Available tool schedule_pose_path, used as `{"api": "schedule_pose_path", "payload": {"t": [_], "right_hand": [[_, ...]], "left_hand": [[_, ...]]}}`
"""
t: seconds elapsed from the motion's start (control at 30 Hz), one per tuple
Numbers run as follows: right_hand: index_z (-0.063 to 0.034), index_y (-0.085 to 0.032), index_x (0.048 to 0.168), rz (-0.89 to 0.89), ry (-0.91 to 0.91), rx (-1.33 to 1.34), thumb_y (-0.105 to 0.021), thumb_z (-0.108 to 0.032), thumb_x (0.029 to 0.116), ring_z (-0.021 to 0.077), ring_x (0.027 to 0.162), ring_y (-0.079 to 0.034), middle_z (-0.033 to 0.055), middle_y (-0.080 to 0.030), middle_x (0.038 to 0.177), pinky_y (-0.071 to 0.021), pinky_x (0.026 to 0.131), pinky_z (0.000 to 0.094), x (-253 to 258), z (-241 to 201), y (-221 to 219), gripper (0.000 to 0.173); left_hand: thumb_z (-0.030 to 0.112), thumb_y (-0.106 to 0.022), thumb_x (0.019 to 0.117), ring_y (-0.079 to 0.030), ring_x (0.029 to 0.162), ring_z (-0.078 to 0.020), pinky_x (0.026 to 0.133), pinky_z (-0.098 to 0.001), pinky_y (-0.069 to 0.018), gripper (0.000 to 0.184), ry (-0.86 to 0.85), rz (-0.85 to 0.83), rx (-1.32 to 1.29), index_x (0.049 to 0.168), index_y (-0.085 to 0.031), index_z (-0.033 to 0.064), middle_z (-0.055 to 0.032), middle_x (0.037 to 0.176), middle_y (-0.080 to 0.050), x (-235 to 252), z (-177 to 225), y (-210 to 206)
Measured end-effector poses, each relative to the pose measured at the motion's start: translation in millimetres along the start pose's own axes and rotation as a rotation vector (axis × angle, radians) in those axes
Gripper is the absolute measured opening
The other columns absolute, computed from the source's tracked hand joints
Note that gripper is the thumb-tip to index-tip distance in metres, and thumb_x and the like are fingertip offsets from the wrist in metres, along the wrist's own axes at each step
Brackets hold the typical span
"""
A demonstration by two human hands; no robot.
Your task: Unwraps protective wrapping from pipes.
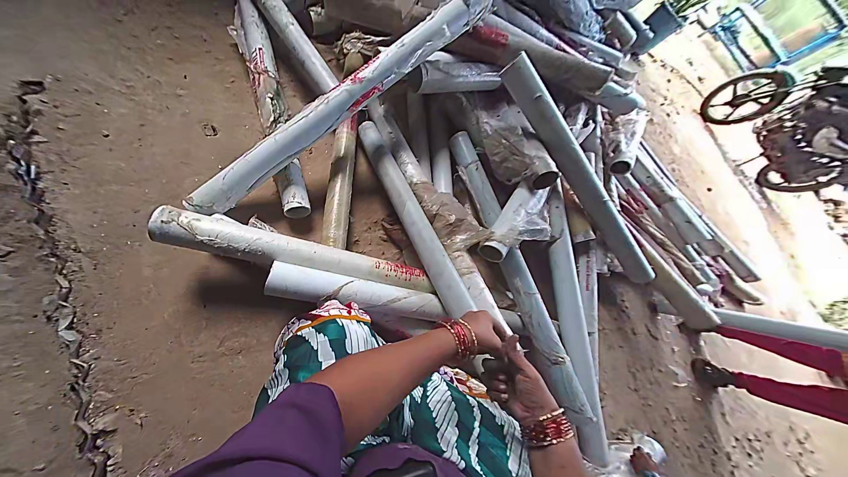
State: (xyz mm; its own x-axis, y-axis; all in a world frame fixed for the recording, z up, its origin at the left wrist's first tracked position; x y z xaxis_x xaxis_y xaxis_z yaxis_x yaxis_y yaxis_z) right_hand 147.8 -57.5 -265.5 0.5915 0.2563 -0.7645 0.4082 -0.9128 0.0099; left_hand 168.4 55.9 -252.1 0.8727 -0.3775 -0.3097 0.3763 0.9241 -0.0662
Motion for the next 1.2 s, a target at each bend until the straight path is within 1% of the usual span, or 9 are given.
{"api": "schedule_pose_path", "payload": {"t": [0.1, 0.17, 0.33, 0.43, 0.5, 0.63, 0.7, 1.03, 1.2], "right_hand": [[-0.0174, -0.061, 0.097, -0.177, 0.031, 0.219, -0.017, -0.055, 0.1083, 0.0018, 0.037, -0.040, -0.0070, -0.045, 0.052, -0.0360, 0.036, 0.0173, 3.9, -2.0, 0.4, 0.059], [-0.0176, -0.061, 0.085, -0.164, 0.044, 0.278, -0.021, -0.053, 0.1089, 0.0007, 0.037, -0.040, -0.0078, -0.046, 0.051, -0.0361, 0.036, 0.0161, 6.5, -3.4, 8.0, 0.059], [-0.0193, -0.050, 0.078, 0.106, 0.183, 0.261, -0.033, -0.024, 0.1131, -0.0005, 0.037, -0.030, -0.0110, -0.035, 0.048, -0.0269, 0.037, 0.0158, 21.9, -21.1, 54.6, 0.039], [-0.0148, -0.053, 0.096, 0.465, 0.143, -0.089, -0.036, -0.045, 0.1114, 0.0009, 0.038, -0.031, -0.0093, -0.033, 0.052, -0.0287, 0.038, 0.0161, 20.5, -27.4, 146.7, 0.038], [-0.0081, -0.062, 0.117, 0.623, 0.034, -0.506, -0.028, -0.057, 0.1095, 0.0085, 0.051, -0.042, -0.0012, -0.044, 0.067, -0.0389, 0.050, 0.0253, 26.1, -28.3, 210.8, 0.060], [0.0037, -0.062, 0.134, 0.505, -0.162, -0.954, -0.044, -0.019, 0.1109, 0.0389, 0.102, -0.065, 0.0281, -0.067, 0.116, -0.0489, 0.092, 0.0572, 69.4, -9.0, 274.7, 0.037], [0.0018, -0.067, 0.130, 0.367, -0.091, -1.038, -0.053, -0.008, 0.1051, 0.0360, 0.095, -0.067, 0.0253, -0.069, 0.113, -0.0515, 0.089, 0.0544, 95.1, 1.4, 277.5, 0.030], [0.0039, -0.071, 0.098, 0.025, 0.094, -0.586, -0.072, 0.002, 0.0908, 0.0039, 0.063, -0.058, 0.0054, -0.068, 0.083, -0.0520, 0.063, 0.0210, 203.8, 32.5, 254.1, 0.008], [0.0029, -0.072, 0.090, -0.091, 0.121, -0.666, -0.074, 0.004, 0.0871, 0.0028, 0.058, -0.056, 0.0034, -0.067, 0.076, -0.0499, 0.059, 0.0204, 208.1, 34.0, 260.4, 0.004]], "left_hand": [[0.007, -0.073, 0.0939, -0.063, 0.088, -0.0138, 0.084, -0.0339, -0.0519, 0.022, 0.023, 0.040, -0.192, 0.113, -0.072, -0.0044, -0.0142, 0.104, -0.071, 4.6, -4.4, 6.4], [0.005, -0.071, 0.0953, -0.058, 0.075, -0.0061, 0.073, -0.0253, -0.0497, 0.017, 0.045, 0.004, -0.306, 0.108, -0.070, -0.0060, -0.0092, 0.095, -0.069, 8.2, -4.8, 5.0], [0.004, -0.067, 0.0982, -0.062, 0.076, -0.0077, 0.075, -0.0242, -0.0531, 0.013, 0.171, 0.070, -0.319, 0.106, -0.068, -0.0068, -0.0084, 0.090, -0.068, 9.7, -9.6, 12.9], [0.016, -0.070, 0.0971, -0.065, 0.114, -0.0364, 0.100, -0.0553, -0.0493, 0.035, 0.304, 0.051, 0.422, 0.126, -0.068, -0.0037, -0.0245, 0.120, -0.069, 16.0, -19.0, 28.0], [0.023, -0.069, 0.0977, -0.061, 0.119, -0.0483, 0.095, -0.0687, -0.0462, 0.035, 0.466, 0.033, 0.710, 0.113, -0.068, -0.0077, -0.0312, 0.119, -0.066, 15.4, -28.2, 33.8], [0.023, -0.063, 0.1002, -0.065, 0.110, -0.0470, 0.084, -0.0669, -0.0494, 0.029, 0.631, 0.022, 0.810, 0.098, -0.070, -0.0050, -0.0285, 0.109, -0.068, 27.4, -41.8, 33.6], [0.017, -0.063, 0.0983, -0.064, 0.114, -0.0456, 0.088, -0.0669, -0.0492, 0.026, 0.655, -0.036, 0.824, 0.116, -0.071, 0.0006, -0.0258, 0.116, -0.069, 40.2, -53.7, 28.7], [0.034, -0.063, 0.1034, -0.068, 0.103, -0.0416, 0.089, -0.0661, -0.0489, 0.039, 0.531, -0.037, 0.805, 0.133, -0.067, 0.0098, -0.0199, 0.108, -0.072, 73.1, -89.6, 12.1], [0.035, -0.063, 0.1034, -0.065, 0.113, -0.0446, 0.095, -0.0678, -0.0468, 0.042, 0.528, -0.045, 0.833, 0.136, -0.065, 0.0087, -0.0230, 0.119, -0.070, 83.6, -97.8, 8.3]]}}
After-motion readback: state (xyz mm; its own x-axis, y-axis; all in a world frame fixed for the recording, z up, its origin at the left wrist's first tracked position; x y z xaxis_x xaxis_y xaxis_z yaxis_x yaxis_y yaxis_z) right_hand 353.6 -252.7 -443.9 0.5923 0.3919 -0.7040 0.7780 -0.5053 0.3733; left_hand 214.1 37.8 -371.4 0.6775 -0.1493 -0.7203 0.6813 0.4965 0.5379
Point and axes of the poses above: each hand's wrist, its own x-axis towards the middle knuckle, its own y-axis out of the back of the hand, z = x × y, the point moved 8 cm from there along x, towards the middle knuckle
